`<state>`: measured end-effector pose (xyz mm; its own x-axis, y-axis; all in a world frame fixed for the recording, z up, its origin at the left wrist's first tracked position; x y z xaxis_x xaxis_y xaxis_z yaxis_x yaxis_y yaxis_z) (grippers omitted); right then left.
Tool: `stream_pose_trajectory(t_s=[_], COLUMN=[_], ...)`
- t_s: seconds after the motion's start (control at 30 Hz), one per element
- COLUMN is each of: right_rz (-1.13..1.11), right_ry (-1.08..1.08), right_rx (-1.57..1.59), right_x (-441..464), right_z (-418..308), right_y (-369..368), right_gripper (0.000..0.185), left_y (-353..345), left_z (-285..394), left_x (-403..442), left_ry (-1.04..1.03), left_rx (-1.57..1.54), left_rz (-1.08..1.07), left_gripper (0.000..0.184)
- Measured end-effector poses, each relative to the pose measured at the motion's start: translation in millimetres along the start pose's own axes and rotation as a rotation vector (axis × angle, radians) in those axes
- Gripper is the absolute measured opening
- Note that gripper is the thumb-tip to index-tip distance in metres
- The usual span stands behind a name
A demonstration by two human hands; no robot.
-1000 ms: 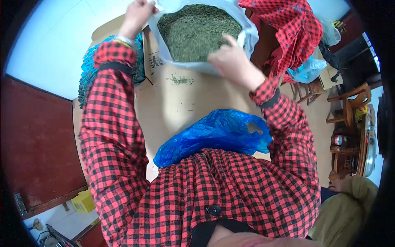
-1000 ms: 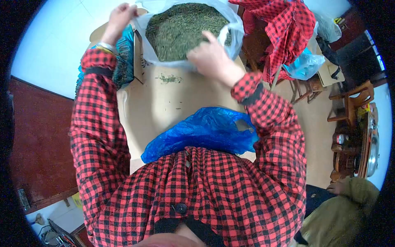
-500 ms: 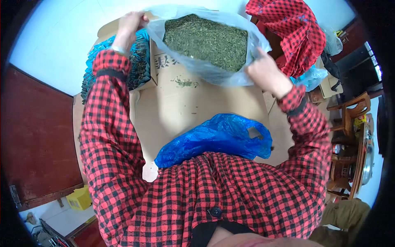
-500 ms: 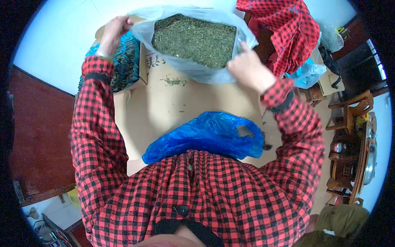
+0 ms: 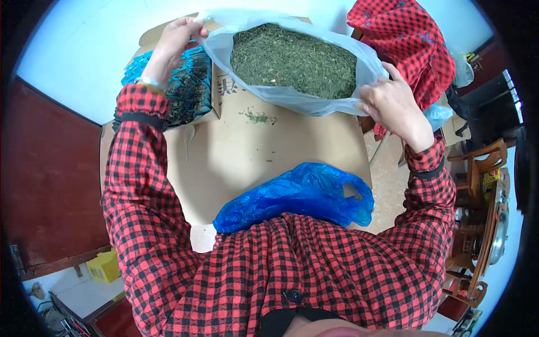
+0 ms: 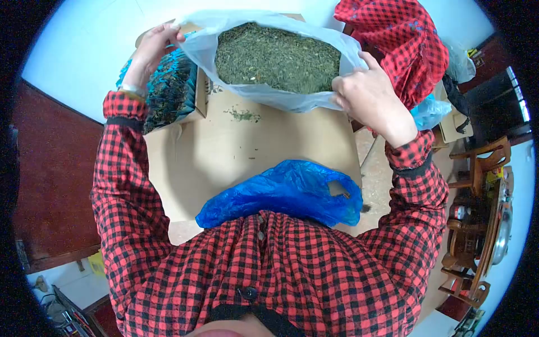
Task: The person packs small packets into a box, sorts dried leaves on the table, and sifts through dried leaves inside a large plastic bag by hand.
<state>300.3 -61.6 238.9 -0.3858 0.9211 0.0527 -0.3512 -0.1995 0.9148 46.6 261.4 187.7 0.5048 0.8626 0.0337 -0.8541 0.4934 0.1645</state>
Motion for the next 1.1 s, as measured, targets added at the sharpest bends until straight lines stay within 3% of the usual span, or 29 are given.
stream_pose_trajectory(t_s=[0.03,0.13,0.2,0.27,0.33,0.4,0.53,0.63,0.7,0.83,0.97,1.03,1.1], right_rz=[0.028,0.11,0.136,-0.045,-0.447,-0.564,-0.697,-0.318,-0.061,0.015,-0.206,-0.422,-0.368], right_ry=[0.021,0.08,0.117,0.065,0.15,0.222,0.171,0.187,0.373,0.66,0.437,0.144,0.071], right_rx=[0.05,0.25,0.356,0.255,0.127,0.161,0.257,0.158,0.2,-0.111,0.006,0.052,0.112], right_x=[1,46,80,104,97,67,46,80,107,148,189,214,230], right_z=[0,-1,-3,-9,-28,-41,-41,-46,-62,-80,-42,-11,29], right_y=[3,18,15,-19,-51,-58,-50,-31,-62,-132,-151,-154,-178], right_gripper=[0.013,0.015,0.016,0.016,0.015,0.013,0.013,0.022,0.018,0.026,0.039,0.054,0.054], left_y=[0,-11,-49,-98,-147,-154,-139,-132,-126,-117,-112,-111,-112], left_z=[1,21,45,43,10,-30,-76,-80,-80,-90,-100,-96,-93], left_x=[-2,-22,-54,-85,-99,-116,-135,-138,-134,-148,-150,-147,-142], left_ry=[-0.011,-0.411,-0.861,-0.956,-0.772,-0.718,-0.821,-0.822,-0.827,-0.914,-0.865,-0.846,-0.836], left_rx=[0.002,0.495,0.593,0.826,1.264,1.192,1.175,1.234,1.276,1.227,1.19,1.17,1.154], left_rz=[0.001,0.366,0.507,0.224,-0.234,-0.41,-0.309,-0.275,-0.235,-0.156,-0.246,-0.264,-0.266], left_gripper=[0.015,0.014,0.014,0.019,0.018,0.014,0.009,0.007,0.007,0.004,0.003,0.004,0.005])
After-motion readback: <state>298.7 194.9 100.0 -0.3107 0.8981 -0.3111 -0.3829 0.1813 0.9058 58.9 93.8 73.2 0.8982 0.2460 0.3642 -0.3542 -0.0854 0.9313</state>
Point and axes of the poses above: each hand's wrist, its own x-axis towards the middle knuckle, its own y-axis out of the back of the hand, z = x × y, the point moved 3 cm from there along x, towards the middle knuckle, and after that the axes turned 7 degrees about y, right-handed, at the moved point
